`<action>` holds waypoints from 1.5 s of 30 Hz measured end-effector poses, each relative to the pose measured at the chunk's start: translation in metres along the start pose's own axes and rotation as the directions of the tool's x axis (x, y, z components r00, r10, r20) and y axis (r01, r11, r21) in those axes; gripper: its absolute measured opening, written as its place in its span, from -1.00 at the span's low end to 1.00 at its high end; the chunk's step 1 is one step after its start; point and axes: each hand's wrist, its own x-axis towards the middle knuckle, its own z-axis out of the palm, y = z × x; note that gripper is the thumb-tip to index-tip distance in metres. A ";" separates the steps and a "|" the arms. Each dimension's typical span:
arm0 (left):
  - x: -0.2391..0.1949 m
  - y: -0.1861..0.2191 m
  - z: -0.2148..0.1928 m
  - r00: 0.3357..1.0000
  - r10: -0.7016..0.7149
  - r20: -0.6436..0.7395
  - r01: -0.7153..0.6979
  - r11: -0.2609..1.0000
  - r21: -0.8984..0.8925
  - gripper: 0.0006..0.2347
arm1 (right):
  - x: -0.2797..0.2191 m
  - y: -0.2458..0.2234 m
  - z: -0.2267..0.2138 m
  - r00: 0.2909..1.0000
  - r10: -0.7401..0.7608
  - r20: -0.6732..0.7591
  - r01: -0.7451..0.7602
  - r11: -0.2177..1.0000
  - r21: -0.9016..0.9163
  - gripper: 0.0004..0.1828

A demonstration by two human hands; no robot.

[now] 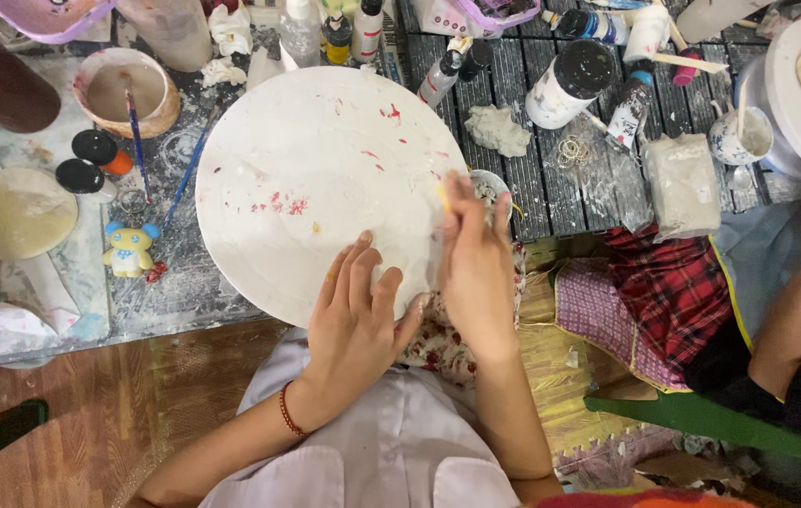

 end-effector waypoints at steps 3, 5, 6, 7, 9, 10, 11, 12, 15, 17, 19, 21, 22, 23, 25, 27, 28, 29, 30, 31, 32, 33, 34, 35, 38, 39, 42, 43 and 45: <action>0.001 -0.001 0.000 1.000 -0.001 0.005 0.001 1.000 -0.006 -0.65 | -0.005 0.004 -0.006 0.985 0.153 -0.086 -0.151 0.988 0.028 -0.82; 0.000 -0.001 0.001 1.000 -0.001 0.014 0.000 1.000 0.004 -0.65 | -0.010 0.000 -0.006 0.985 0.134 -0.112 -0.137 0.991 -0.012 -0.83; -0.001 -0.001 0.001 1.000 -0.002 0.020 0.002 1.000 0.011 -0.66 | -0.012 -0.002 -0.005 0.985 0.125 -0.122 -0.130 0.991 -0.029 -0.83; -0.001 0.000 0.001 0.999 -0.005 0.033 0.004 1.000 0.019 -0.65 | -0.012 -0.005 -0.002 0.994 0.092 -0.058 -0.089 0.995 0.049 -0.82; -0.001 0.000 0.001 0.998 -0.004 0.060 0.002 0.999 0.036 -0.63 | -0.009 -0.010 0.005 0.998 0.010 0.056 -0.022 0.977 0.211 -0.79; 0.000 0.001 0.001 0.998 -0.009 0.057 0.007 0.999 0.042 -0.65 | -0.007 -0.010 0.006 0.998 0.004 0.063 -0.015 0.985 0.169 -0.74; 0.000 0.002 0.001 0.998 -0.014 0.054 0.011 0.999 0.048 -0.66 | -0.004 -0.010 0.007 0.998 -0.002 0.070 -0.007 0.992 0.128 -0.70; 0.000 0.002 0.001 0.998 -0.019 0.054 0.016 0.999 0.051 -0.67 | -0.002 -0.009 0.007 0.997 -0.005 0.079 -0.002 0.996 0.085 -0.65; -0.002 0.001 0.001 0.999 -0.016 0.034 0.015 0.999 0.048 -0.66 | -0.005 0.002 -0.001 0.987 0.160 -0.018 -0.160 0.987 0.003 -0.75; -0.003 -0.001 0.002 1.000 0.000 0.031 -0.002 0.998 0.069 -0.64 | -0.011 0.012 -0.007 0.987 0.134 -0.095 -0.130 0.991 0.040 -0.79; -0.003 -0.003 0.004 1.000 0.016 0.027 -0.017 0.998 0.061 -0.57 | -0.019 0.016 -0.006 0.987 0.115 -0.112 -0.104 0.990 0.092 -0.79; -0.004 -0.003 0.006 0.999 0.027 0.027 -0.027 0.999 0.028 -0.45 | -0.026 0.019 -0.001 0.993 0.103 -0.066 -0.091 0.982 0.166 -0.80; -0.006 -0.003 0.007 0.999 0.034 0.029 -0.035 0.999 0.031 -0.43 | -0.027 0.020 0.003 0.992 0.127 -0.026 -0.123 0.985 0.120 -0.79; -0.007 -0.003 0.007 0.999 0.041 0.030 -0.042 0.999 0.034 -0.40 | -0.027 0.022 0.006 0.988 0.153 0.013 -0.154 0.985 0.072 -0.78; -0.009 -0.005 0.008 0.998 0.055 0.027 -0.056 0.997 0.047 -0.38 | -0.024 0.026 0.008 0.980 0.201 0.003 -0.201 0.979 0.007 -0.78; -0.010 -0.006 0.009 0.998 0.056 0.011 -0.057 0.996 0.071 -0.41 | -0.018 0.031 0.003 0.969 0.232 -0.082 -0.235 0.972 -0.022 -0.80; -0.011 -0.008 0.008 0.998 0.059 0.017 -0.060 0.996 0.068 -0.42 | -0.018 0.031 0.000 0.978 0.173 -0.118 -0.171 0.985 0.028 -0.81; -0.012 -0.009 0.008 0.998 0.061 0.022 -0.063 0.996 0.064 -0.43 | -0.020 0.030 -0.005 0.981 0.115 -0.157 -0.104 0.992 0.077 -0.82; -0.012 -0.010 0.008 0.997 0.066 0.030 -0.068 0.996 0.059 -0.43 | -0.022 0.028 -0.009 0.978 0.061 -0.198 -0.037 0.992 0.123 -0.82; -0.013 -0.009 0.007 0.997 0.062 0.055 -0.067 0.994 0.081 -0.44 | -0.023 0.025 -0.009 0.974 0.216 -0.068 -0.202 0.964 0.171 -0.81; -0.013 -0.009 0.006 0.995 0.063 0.081 -0.071 0.992 0.100 -0.44 | -0.024 0.020 -0.007 0.931 0.359 0.067 -0.365 0.910 0.194 -0.70; -0.013 -0.008 0.006 0.992 0.063 0.107 -0.075 0.990 0.120 -0.44 | -0.024 0.016 -0.005 0.852 0.482 0.206 -0.518 0.833 0.194 -0.56; -0.011 -0.007 0.006 0.991 0.053 0.122 -0.068 0.990 0.122 -0.44 | -0.022 0.012 -0.002 0.936 0.312 0.162 -0.340 0.921 0.192 -0.67; -0.010 -0.006 0.005 0.990 0.044 0.137 -0.062 0.990 0.125 -0.45 | -0.019 0.009 0.002 0.984 0.127 0.121 -0.148 0.973 0.179 -0.76; -0.007 -0.005 0.002 0.990 0.039 0.134 -0.053 0.994 0.097 -0.47 | -0.011 0.011 0.005 0.987 0.154 0.041 -0.155 0.988 0.023 -0.79; -0.006 -0.005 0.001 0.992 0.039 0.123 -0.050 0.996 0.081 -0.48 | -0.010 0.014 0.003 0.966 0.257 0.011 -0.256 0.966 -0.042 -0.79; -0.005 -0.008 -0.006 0.978 0.077 0.194 -0.091 0.994 0.065 -0.50 | -0.017 0.025 -0.007 0.985 0.121 -0.120 -0.116 0.992 0.049 -0.81; -0.004 -0.007 -0.008 0.980 0.083 0.182 -0.095 0.994 0.054 -0.52 | -0.021 0.026 -0.006 0.985 0.126 -0.115 -0.116 0.989 0.091 -0.81; -0.003 -0.005 -0.011 0.982 0.090 0.168 -0.096 0.995 0.029 -0.57 | -0.033 0.027 -0.004 0.985 0.144 -0.094 -0.126 0.977 0.174 -0.81</action>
